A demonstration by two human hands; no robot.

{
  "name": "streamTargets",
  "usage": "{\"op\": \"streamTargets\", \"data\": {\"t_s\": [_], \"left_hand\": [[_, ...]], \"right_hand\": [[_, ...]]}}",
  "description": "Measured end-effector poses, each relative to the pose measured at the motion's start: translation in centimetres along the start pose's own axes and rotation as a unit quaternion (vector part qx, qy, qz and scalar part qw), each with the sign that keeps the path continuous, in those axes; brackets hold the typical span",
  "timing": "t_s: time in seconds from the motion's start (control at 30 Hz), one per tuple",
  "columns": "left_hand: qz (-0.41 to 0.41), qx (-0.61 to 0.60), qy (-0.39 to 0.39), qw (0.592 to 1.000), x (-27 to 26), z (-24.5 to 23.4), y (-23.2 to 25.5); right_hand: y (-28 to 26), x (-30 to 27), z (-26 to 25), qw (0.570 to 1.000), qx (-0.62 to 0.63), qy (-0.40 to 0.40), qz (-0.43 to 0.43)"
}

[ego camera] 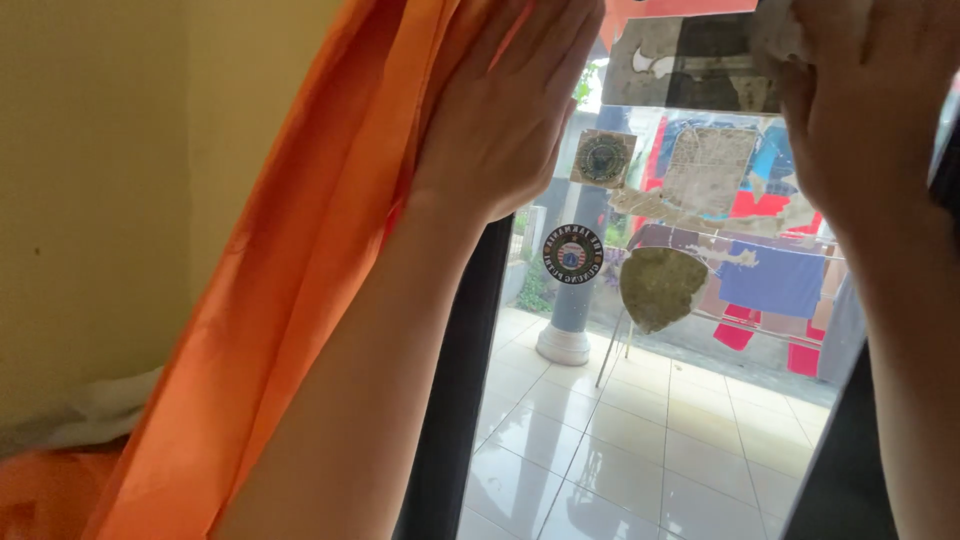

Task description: Cleaning a glass door pane and its frame using a spray bottle and a cloth.

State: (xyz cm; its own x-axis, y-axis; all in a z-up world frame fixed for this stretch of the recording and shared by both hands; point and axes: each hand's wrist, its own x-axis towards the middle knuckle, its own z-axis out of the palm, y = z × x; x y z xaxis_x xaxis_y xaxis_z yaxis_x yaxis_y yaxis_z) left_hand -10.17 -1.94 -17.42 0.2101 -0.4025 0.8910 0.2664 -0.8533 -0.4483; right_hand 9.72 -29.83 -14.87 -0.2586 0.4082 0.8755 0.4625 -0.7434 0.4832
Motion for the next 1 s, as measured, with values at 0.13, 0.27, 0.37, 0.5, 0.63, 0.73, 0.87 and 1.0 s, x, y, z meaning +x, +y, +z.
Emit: {"op": "streamTargets", "data": {"t_s": [0.13, 0.27, 0.37, 0.5, 0.63, 0.73, 0.87, 1.0], "left_hand": [[-0.02, -0.041, -0.041, 0.998, -2.5, 0.6, 0.9], [-0.044, -0.065, -0.063, 0.995, -5.8, 2.4, 2.3], [-0.068, -0.067, -0.069, 0.993, -8.5, 3.9, 3.2], [-0.118, -0.09, -0.085, 0.985, -10.9, 4.6, 4.2], [-0.185, -0.141, -0.095, 0.968, -11.9, 4.7, 4.6], [-0.224, -0.187, -0.098, 0.951, -12.6, 5.5, 4.5], [-0.259, -0.232, -0.104, 0.932, -13.1, 6.1, 4.5], [-0.269, -0.249, -0.097, 0.925, -13.1, 5.5, 4.9]], "right_hand": [[-4.4, 1.4, 1.6, 0.994, 0.019, 0.072, -0.082], [-7.8, 1.6, 1.8, 0.992, 0.066, 0.044, -0.096], [-8.5, 2.2, -0.4, 0.975, 0.07, 0.055, -0.202], [-7.3, 3.2, -0.7, 0.975, 0.032, 0.021, -0.218], [-6.6, 3.0, 4.1, 0.992, 0.065, -0.07, -0.085], [-9.7, 3.8, 5.7, 0.991, 0.043, -0.006, -0.123], [-15.4, 4.0, 3.1, 0.978, 0.057, 0.084, -0.181], [-16.5, 0.8, 3.9, 0.976, 0.104, 0.035, -0.188]]}}
